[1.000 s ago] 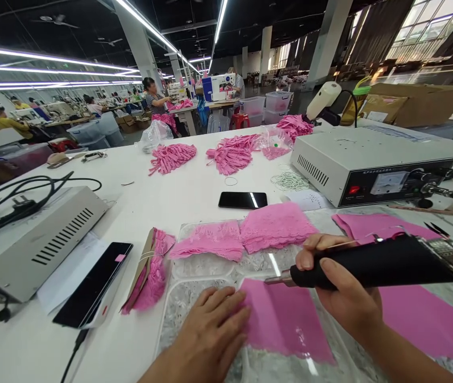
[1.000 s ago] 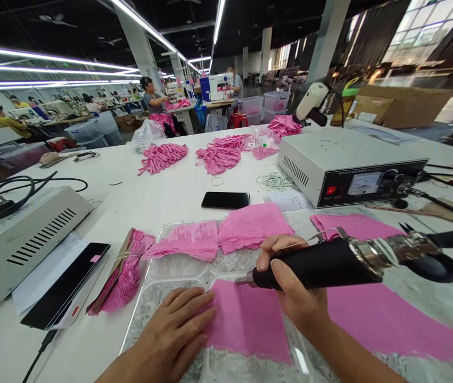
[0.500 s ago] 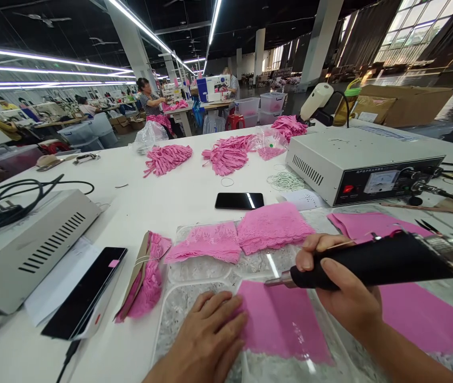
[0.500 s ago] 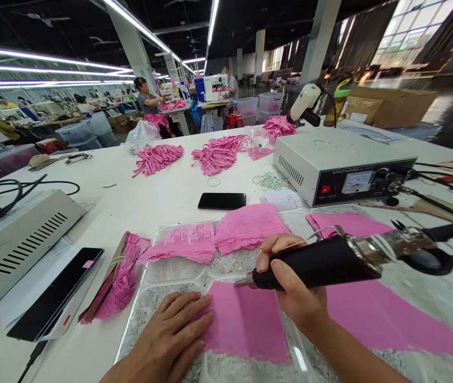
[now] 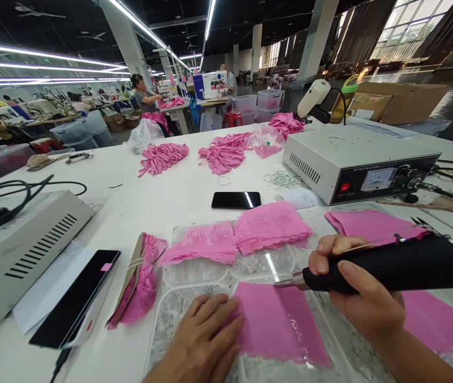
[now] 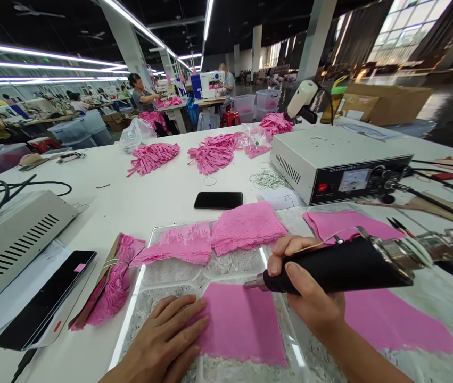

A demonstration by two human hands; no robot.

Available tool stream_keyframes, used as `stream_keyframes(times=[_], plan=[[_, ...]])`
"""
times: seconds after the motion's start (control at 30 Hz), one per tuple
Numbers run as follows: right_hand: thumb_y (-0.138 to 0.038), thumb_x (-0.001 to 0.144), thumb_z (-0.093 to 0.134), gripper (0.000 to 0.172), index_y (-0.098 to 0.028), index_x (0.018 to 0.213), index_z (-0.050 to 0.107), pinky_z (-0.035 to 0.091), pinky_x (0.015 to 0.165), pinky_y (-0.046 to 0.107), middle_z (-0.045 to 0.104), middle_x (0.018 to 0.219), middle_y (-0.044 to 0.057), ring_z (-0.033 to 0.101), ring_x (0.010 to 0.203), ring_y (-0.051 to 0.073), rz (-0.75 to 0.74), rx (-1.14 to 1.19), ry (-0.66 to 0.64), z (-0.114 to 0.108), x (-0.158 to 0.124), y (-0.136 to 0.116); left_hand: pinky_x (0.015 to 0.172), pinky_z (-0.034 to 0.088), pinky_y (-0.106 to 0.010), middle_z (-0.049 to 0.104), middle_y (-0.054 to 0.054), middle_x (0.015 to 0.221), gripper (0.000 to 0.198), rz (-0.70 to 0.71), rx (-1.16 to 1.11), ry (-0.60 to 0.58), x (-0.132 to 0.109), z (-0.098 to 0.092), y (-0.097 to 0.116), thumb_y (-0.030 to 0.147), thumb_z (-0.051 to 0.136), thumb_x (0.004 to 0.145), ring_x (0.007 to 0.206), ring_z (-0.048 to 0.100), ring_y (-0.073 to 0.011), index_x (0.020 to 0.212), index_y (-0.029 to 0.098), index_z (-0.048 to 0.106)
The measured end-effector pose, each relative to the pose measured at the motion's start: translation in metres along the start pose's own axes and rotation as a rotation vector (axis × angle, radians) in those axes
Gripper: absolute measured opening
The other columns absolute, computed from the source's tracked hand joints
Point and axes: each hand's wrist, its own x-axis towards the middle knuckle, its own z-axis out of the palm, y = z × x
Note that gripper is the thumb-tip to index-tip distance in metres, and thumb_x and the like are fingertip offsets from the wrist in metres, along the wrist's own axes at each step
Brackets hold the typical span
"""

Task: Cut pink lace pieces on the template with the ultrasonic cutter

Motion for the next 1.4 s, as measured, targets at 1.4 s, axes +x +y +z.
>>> stream_keyframes(times=[1.4], plan=[[-0.025, 0.080, 0.063, 0.008, -0.023, 0.087, 0.063, 0.052, 0.049, 0.031, 0.051, 0.083, 0.004, 0.054, 0.060, 0.015, -0.054, 0.064, 0.102, -0.043, -0.008, -0.019, 0.091, 0.050, -0.043, 0.065, -0.011, 0.123, 0.028, 0.095, -0.146, -0.147, 0.087, 0.031, 0.029, 0.020, 0.046, 0.097, 0.113, 0.059, -0.0254, 0.121, 0.011, 0.059]])
